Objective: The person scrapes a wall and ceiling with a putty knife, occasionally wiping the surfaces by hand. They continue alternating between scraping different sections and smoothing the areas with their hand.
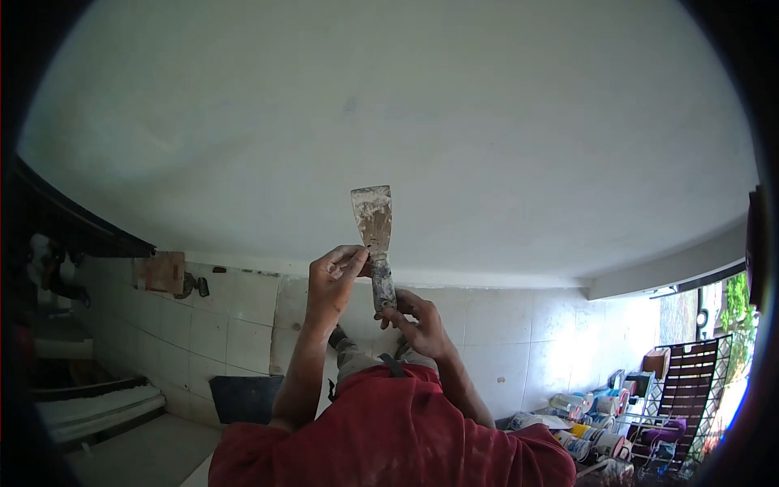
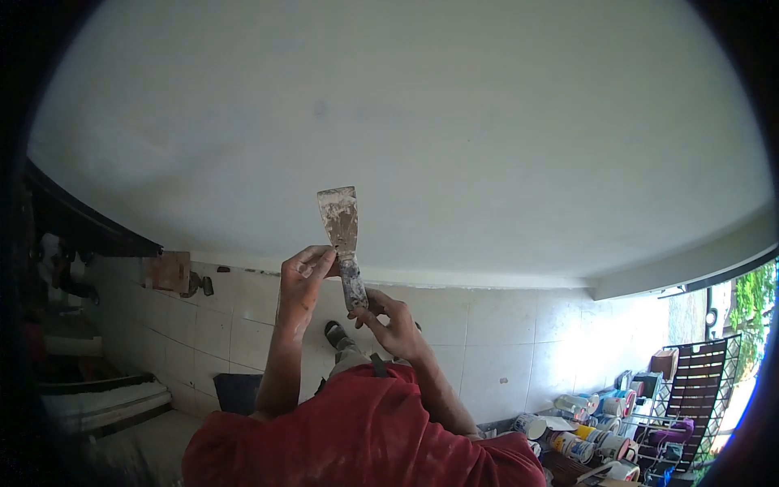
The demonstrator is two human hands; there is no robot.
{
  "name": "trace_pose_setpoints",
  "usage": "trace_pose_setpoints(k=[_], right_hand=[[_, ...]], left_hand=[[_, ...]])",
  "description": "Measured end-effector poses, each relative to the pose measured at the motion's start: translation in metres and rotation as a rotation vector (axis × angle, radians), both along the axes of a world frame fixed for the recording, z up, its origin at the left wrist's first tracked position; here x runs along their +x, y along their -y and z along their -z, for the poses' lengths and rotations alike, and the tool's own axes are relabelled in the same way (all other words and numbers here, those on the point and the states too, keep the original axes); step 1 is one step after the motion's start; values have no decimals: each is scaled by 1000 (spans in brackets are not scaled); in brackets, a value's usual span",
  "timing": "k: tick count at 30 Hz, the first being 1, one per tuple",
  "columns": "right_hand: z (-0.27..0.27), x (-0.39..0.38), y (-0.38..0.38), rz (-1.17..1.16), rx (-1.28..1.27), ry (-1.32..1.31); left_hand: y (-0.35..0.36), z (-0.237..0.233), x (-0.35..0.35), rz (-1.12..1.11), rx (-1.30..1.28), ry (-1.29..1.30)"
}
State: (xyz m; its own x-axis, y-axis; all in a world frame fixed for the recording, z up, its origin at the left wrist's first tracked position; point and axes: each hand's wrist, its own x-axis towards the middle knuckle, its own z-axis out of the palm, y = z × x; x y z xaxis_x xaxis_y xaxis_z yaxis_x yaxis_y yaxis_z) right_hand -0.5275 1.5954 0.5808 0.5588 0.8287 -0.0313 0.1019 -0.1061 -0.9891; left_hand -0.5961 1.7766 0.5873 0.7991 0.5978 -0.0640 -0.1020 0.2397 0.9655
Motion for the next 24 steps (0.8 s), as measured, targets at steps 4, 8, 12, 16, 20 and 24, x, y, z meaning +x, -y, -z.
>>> trace_pose_setpoints(k=[4, 8, 12, 16, 20, 24], right_hand=[[15, 2, -5, -44, 62, -157], [42, 8, -13, -87, 112, -160], [59, 15, -17, -106, 136, -125], [79, 18, -20, -99, 117, -158], [90, 19, -22, -62, 77, -137], [127, 16, -29, -11, 119, -60]], left_hand=[[-1, 5, -2, -35, -39, 22], [-6, 32, -3, -54, -66, 76], [-8, 39, 2, -43, -65, 121], [-16, 56, 1, -65, -32, 157], [-30, 89, -6, -68, -55, 77], [-53, 135, -17, 47, -26, -12]])
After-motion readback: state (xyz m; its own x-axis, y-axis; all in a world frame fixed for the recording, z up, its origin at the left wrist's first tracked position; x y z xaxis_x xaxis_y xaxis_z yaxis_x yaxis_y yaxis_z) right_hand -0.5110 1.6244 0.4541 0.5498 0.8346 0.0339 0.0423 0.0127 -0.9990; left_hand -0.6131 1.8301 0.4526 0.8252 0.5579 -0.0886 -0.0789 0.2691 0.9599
